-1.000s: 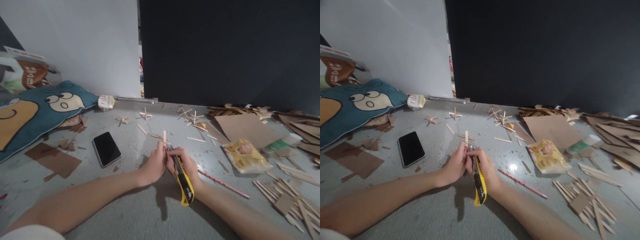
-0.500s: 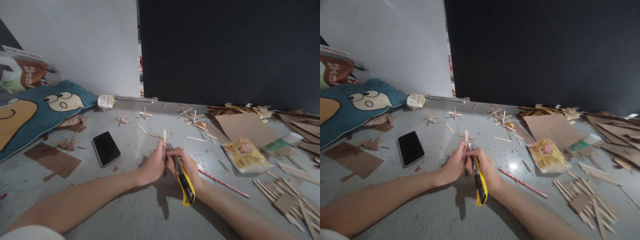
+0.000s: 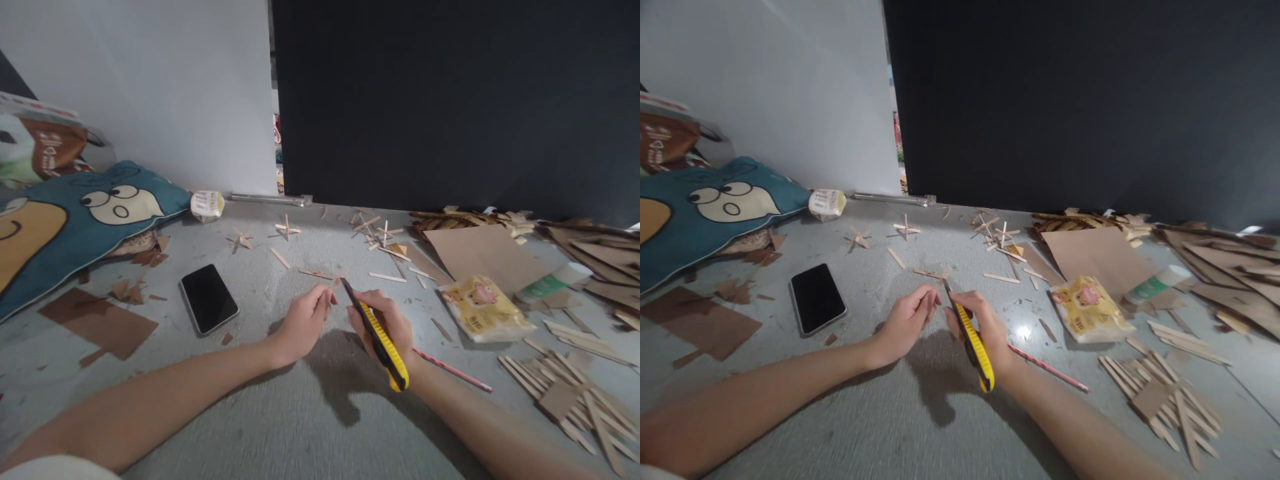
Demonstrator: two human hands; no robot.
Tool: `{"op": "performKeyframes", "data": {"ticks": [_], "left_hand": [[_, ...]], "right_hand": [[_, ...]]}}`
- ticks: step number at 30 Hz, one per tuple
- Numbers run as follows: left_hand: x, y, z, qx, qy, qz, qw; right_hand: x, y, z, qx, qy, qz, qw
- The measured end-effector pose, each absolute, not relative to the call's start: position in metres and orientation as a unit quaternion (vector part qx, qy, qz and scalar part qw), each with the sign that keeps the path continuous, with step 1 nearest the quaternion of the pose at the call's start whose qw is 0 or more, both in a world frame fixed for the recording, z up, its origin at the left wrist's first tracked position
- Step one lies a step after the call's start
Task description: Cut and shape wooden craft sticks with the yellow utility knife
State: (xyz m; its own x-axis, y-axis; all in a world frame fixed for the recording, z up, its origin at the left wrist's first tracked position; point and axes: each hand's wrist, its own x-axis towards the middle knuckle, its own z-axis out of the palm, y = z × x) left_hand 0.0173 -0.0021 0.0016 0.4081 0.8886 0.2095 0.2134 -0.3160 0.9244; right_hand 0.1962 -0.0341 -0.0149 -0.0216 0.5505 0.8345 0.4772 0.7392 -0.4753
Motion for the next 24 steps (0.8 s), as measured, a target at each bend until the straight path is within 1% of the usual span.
{"op": "performKeyframes", "data": {"ticks": [2, 4, 8, 11, 14, 16, 19, 21, 24], "left_hand": [[0.014, 0.002, 0.003, 0.772, 0.389, 0.366, 0.345], [0.012, 0.008, 0.002, 0.804, 0.389, 0.343, 0.29], [0.009, 0.019, -0.003, 0.806, 0.419, 0.298, 0.293], [0.008, 0.027, -0.005, 0.837, 0.389, 0.267, 0.275], [0.005, 0.032, -0.007, 0.874, 0.346, 0.254, 0.229], [0.004, 0.03, -0.007, 0.879, 0.341, 0.27, 0.196], [0.006, 0.016, -0.001, 0.875, 0.37, 0.29, 0.116], [0.009, -0.002, 0.006, 0.883, 0.397, 0.247, 0.045], [0.016, -0.03, 0.012, 0.907, 0.39, 0.158, -0.002]], "right_hand": [[0.205, -0.031, -0.01, -0.363, -0.708, 0.006, 0.606], [0.214, -0.027, -0.007, -0.381, -0.697, 0.008, 0.608], [0.224, -0.018, -0.007, -0.449, -0.656, 0.048, 0.604], [0.226, -0.015, -0.006, -0.482, -0.64, 0.096, 0.591], [0.225, -0.013, -0.006, -0.491, -0.627, 0.153, 0.585], [0.225, -0.011, -0.006, -0.492, -0.609, 0.181, 0.595], [0.227, -0.008, -0.007, -0.484, -0.603, 0.183, 0.608], [0.228, -0.006, -0.006, -0.466, -0.61, 0.178, 0.616], [0.229, -0.002, -0.005, -0.442, -0.605, 0.227, 0.623]]}}
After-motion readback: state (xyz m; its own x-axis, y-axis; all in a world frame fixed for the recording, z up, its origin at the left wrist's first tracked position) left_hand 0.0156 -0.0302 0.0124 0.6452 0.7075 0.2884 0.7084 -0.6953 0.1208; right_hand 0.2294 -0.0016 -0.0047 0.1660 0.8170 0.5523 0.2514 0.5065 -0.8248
